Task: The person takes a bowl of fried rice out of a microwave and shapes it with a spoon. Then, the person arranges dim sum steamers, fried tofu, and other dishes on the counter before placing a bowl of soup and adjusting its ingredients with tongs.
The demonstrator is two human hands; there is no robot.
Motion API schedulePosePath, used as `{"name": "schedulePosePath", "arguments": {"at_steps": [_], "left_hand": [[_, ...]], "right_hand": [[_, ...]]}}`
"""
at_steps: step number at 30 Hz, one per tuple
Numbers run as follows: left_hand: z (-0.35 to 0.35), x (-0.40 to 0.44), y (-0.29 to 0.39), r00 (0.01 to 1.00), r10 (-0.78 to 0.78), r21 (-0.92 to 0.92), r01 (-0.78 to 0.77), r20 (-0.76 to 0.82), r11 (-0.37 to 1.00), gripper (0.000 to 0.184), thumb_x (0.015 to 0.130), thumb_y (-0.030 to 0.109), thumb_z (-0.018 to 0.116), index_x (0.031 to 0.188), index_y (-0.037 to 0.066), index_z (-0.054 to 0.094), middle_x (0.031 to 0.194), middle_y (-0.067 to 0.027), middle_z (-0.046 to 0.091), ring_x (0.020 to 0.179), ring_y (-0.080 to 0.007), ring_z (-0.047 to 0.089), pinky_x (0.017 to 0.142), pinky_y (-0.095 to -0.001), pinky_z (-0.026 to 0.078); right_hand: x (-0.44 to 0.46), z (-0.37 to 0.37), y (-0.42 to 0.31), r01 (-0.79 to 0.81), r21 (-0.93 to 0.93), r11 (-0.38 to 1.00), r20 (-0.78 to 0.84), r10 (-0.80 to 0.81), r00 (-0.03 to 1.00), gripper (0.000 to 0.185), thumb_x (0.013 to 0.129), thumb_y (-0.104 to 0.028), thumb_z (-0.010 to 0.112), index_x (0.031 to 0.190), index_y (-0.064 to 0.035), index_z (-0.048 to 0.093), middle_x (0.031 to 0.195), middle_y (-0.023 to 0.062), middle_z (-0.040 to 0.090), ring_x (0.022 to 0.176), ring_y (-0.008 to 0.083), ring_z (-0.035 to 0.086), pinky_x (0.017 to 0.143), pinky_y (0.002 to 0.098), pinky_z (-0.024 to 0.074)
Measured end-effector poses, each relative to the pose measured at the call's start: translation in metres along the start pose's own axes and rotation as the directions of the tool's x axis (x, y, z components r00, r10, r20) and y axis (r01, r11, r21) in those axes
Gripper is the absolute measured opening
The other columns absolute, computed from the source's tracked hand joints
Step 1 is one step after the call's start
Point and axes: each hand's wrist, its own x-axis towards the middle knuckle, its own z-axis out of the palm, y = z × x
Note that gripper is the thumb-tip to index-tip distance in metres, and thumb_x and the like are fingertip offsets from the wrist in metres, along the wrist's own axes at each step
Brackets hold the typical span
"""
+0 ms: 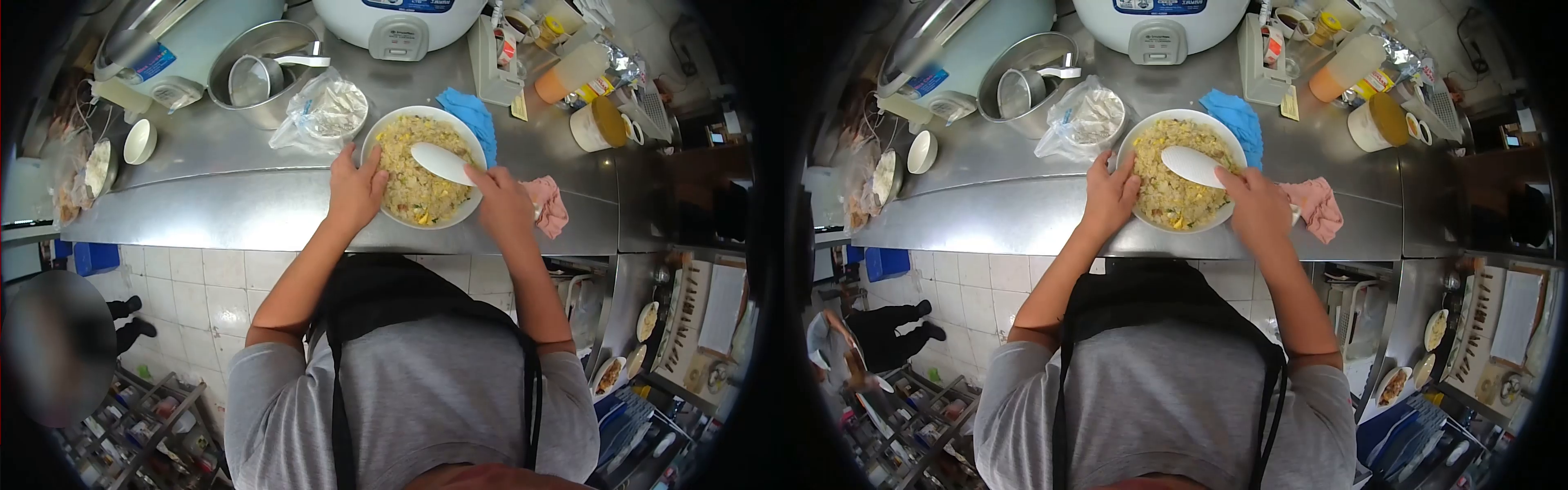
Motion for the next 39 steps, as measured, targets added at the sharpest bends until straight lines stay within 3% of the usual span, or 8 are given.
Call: {"name": "schedulePosePath", "arguments": {"at_steps": [15,18,23,25,28,34,38,39], "left_hand": [[-0.032,-0.019,-0.014,0.968,0.201,-0.137,-0.181,0.148,0.974,0.054,0.069,0.022,0.062,0.118,0.010,0.044,0.124,-0.0320,0.022,0.110,-0.0450,0.029,0.090,-0.0456,0.027],[-0.036,-0.020,-0.029,0.975,0.183,-0.249,-0.148,0.124,0.957,0.062,0.070,0.022,0.061,0.123,0.005,0.034,0.124,-0.0313,0.021,0.109,-0.0442,0.030,0.090,-0.0453,0.028],[-0.044,-0.018,-0.048,0.975,0.088,-0.414,0.004,0.204,0.910,0.065,0.075,0.018,0.056,0.127,0.000,0.022,0.121,-0.0273,0.025,0.108,-0.0373,0.033,0.089,-0.0394,0.032],[-0.046,-0.017,-0.054,0.963,0.071,-0.479,0.065,0.260,0.875,0.063,0.077,0.016,0.054,0.127,0.000,0.020,0.118,-0.0241,0.029,0.106,-0.0317,0.035,0.087,-0.0356,0.034],[-0.048,-0.015,-0.069,0.934,-0.015,-0.565,0.229,0.357,0.793,0.058,0.079,0.016,0.052,0.127,0.001,0.023,0.113,-0.0190,0.036,0.098,-0.0231,0.041,0.082,-0.0302,0.037],[-0.041,-0.008,-0.076,0.877,-0.105,-0.644,0.421,0.469,0.639,0.047,0.082,0.022,0.049,0.120,-0.003,0.035,0.094,-0.0139,0.050,0.082,-0.0182,0.048,0.073,-0.0286,0.040],[-0.016,0.011,-0.064,0.888,-0.121,-0.669,0.418,0.443,0.615,0.045,0.084,0.024,0.046,0.117,-0.005,0.037,0.092,-0.0136,0.052,0.080,-0.0181,0.049,0.074,-0.0281,0.040],[-0.004,0.016,-0.063,0.893,-0.137,-0.677,0.418,0.429,0.605,0.045,0.084,0.025,0.045,0.116,-0.005,0.038,0.093,-0.0143,0.052,0.081,-0.0191,0.050,0.074,-0.0284,0.040]], "right_hand": [[-0.008,-0.010,-0.022,0.023,0.036,0.999,0.016,-0.023,1.000,0.044,0.063,0.002,0.050,0.103,-0.0163,0.056,0.085,0.0080,0.052,0.072,0.0261,0.054,0.058,0.0353,0.0435],[0.048,-0.048,-0.057,-0.076,0.073,0.994,-0.069,0.081,0.994,0.045,0.067,0.001,0.049,0.108,-0.0171,0.051,0.086,0.0085,0.052,0.072,0.0284,0.054,0.059,0.0368,0.0443],[0.183,-0.027,-0.118,0.166,-0.046,0.985,-0.199,-0.172,0.965,0.045,0.068,-0.003,0.051,0.111,-0.0155,0.048,0.088,0.0108,0.054,0.075,0.0286,0.056,0.062,0.0376,0.0458],[0.228,-0.022,-0.145,0.169,-0.054,0.984,-0.030,-0.171,0.985,0.039,0.074,-0.005,0.045,0.111,-0.0162,0.049,0.093,0.0106,0.054,0.081,0.0293,0.054,0.067,0.0357,0.0445],[0.247,-0.063,-0.174,0.194,0.089,0.977,-0.101,-0.184,0.978,0.030,0.077,-0.009,0.046,0.106,-0.0107,0.052,0.093,0.0116,0.056,0.082,0.0276,0.055,0.071,0.0343,0.0442],[0.196,-0.089,-0.065,0.052,0.418,0.907,-0.251,0.060,0.966,0.023,0.077,-0.015,0.048,0.097,-0.0063,0.056,0.093,0.0134,0.058,0.084,0.0278,0.056,0.074,0.0346,0.0438],[0.083,-0.018,0.075,-0.232,-0.093,0.968,0.076,0.239,0.968,0.035,0.077,-0.022,0.053,0.108,-0.0079,0.050,0.102,0.0157,0.054,0.096,0.0289,0.050,0.080,0.0364,0.0407],[0.049,-0.001,0.099,-0.281,0.028,0.959,0.238,0.266,0.934,0.041,0.075,-0.027,0.055,0.112,-0.0098,0.048,0.109,0.0150,0.050,0.103,0.0310,0.046,0.084,0.0394,0.0381]]}}
